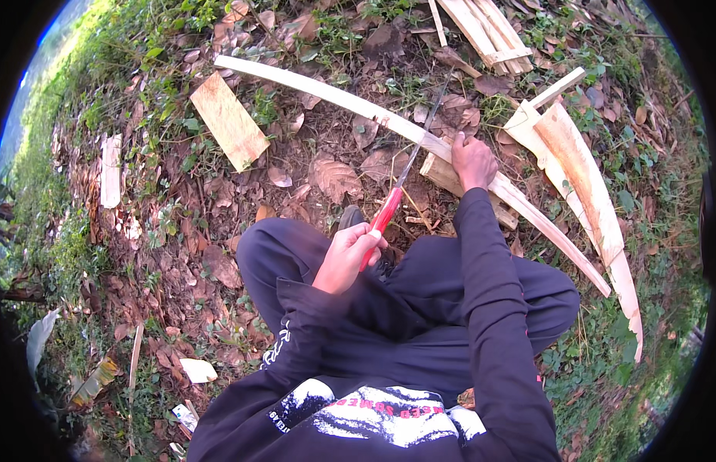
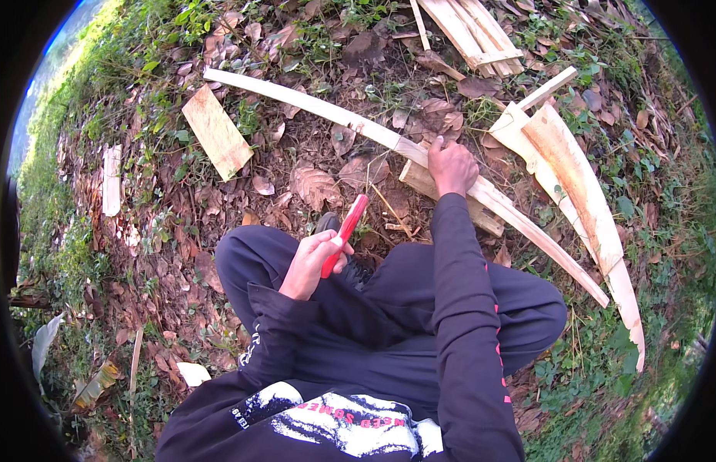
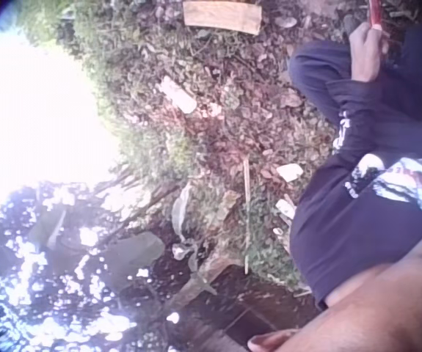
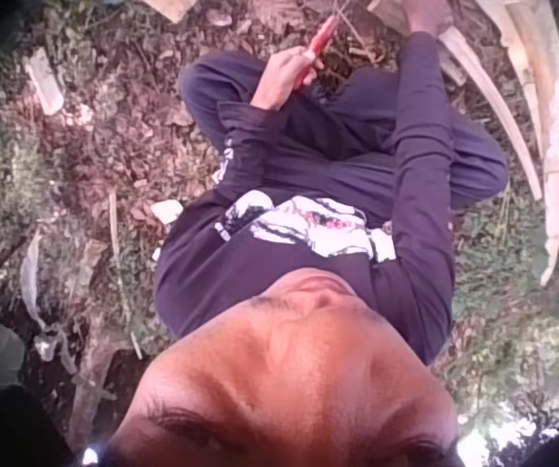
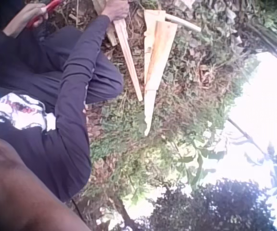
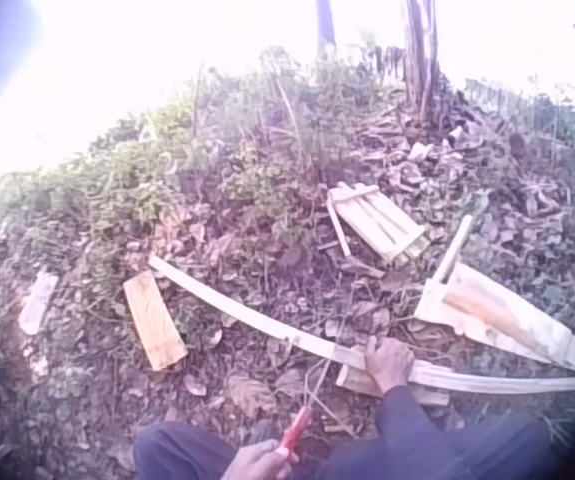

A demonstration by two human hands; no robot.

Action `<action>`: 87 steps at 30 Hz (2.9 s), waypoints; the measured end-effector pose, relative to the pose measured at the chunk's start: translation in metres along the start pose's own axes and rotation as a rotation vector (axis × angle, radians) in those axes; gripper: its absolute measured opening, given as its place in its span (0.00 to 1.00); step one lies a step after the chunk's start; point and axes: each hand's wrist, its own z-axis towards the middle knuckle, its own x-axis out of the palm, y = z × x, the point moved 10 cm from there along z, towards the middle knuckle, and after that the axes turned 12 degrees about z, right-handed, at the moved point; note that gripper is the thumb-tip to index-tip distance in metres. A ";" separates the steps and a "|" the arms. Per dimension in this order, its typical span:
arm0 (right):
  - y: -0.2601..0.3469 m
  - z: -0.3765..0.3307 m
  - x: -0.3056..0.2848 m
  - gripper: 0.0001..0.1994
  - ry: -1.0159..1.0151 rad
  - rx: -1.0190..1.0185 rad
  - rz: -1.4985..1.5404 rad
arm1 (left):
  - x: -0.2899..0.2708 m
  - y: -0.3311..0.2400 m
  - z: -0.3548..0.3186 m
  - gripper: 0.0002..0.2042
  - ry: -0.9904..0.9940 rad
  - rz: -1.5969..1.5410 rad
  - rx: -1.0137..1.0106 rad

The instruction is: The person sits on the ground and uses a red hand saw to cut a long, thin piece of wood. They hold the wood steady with their left hand and saw with their right hand, creating sawdust. The person adjusts their grip and the wood's position several times during the process.

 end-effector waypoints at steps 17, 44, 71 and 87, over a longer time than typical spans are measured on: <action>0.001 0.001 -0.002 0.25 -0.006 0.017 -0.051 | -0.010 0.010 0.010 0.18 -0.203 0.179 -0.077; 0.002 0.001 -0.007 0.22 -0.035 -0.007 0.000 | -0.005 0.004 0.024 0.19 -0.257 0.321 -0.033; -0.001 0.007 0.005 0.28 0.040 0.047 -0.038 | 0.009 -0.036 0.099 0.22 -0.273 0.521 0.183; -0.006 0.018 0.004 0.28 0.013 0.108 -0.037 | -0.017 -0.026 0.052 0.19 -0.176 0.488 -0.063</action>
